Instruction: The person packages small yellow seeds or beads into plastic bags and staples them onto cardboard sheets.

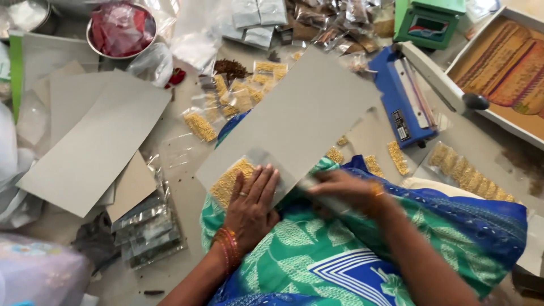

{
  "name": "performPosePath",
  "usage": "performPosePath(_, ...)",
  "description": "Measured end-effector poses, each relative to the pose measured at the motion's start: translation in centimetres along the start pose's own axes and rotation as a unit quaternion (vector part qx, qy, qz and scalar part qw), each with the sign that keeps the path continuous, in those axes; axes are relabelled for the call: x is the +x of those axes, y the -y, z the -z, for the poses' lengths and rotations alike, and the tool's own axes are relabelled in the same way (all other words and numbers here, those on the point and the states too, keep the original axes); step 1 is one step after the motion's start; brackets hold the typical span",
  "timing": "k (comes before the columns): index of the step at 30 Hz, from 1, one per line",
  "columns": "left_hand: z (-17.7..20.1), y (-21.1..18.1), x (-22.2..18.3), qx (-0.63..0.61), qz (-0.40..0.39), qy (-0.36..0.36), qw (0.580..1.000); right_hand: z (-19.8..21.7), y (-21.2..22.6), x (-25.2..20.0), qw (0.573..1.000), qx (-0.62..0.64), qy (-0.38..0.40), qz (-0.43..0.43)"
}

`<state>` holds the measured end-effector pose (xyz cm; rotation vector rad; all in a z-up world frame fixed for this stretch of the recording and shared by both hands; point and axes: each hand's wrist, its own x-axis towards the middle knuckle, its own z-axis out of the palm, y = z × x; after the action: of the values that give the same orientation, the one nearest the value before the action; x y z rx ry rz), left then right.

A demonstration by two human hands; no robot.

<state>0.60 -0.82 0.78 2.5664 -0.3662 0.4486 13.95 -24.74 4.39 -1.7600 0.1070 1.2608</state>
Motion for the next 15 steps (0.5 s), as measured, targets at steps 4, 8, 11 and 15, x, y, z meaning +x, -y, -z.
performPosePath(4,0.0,0.6,-0.3,0.041,-0.009,0.005,0.999,11.4,-3.3,3.3,0.994,0.036,-0.009,0.1)
performPosePath(8,0.3,0.6,-0.2,0.053,-0.013,0.023,0.998,14.9,-3.9,8.5,0.95,-0.14,-0.234,0.149)
performPosePath(11,1.1,1.0,-0.3,0.05,-0.02,0.043,0.998,14.2,-3.2,13.0,0.873,-0.26,-0.374,0.174)
performPosePath(15,1.8,1.6,-0.8,0.045,-0.056,0.071,0.995,12.7,-2.1,16.6,0.852,-0.333,-0.393,0.097)
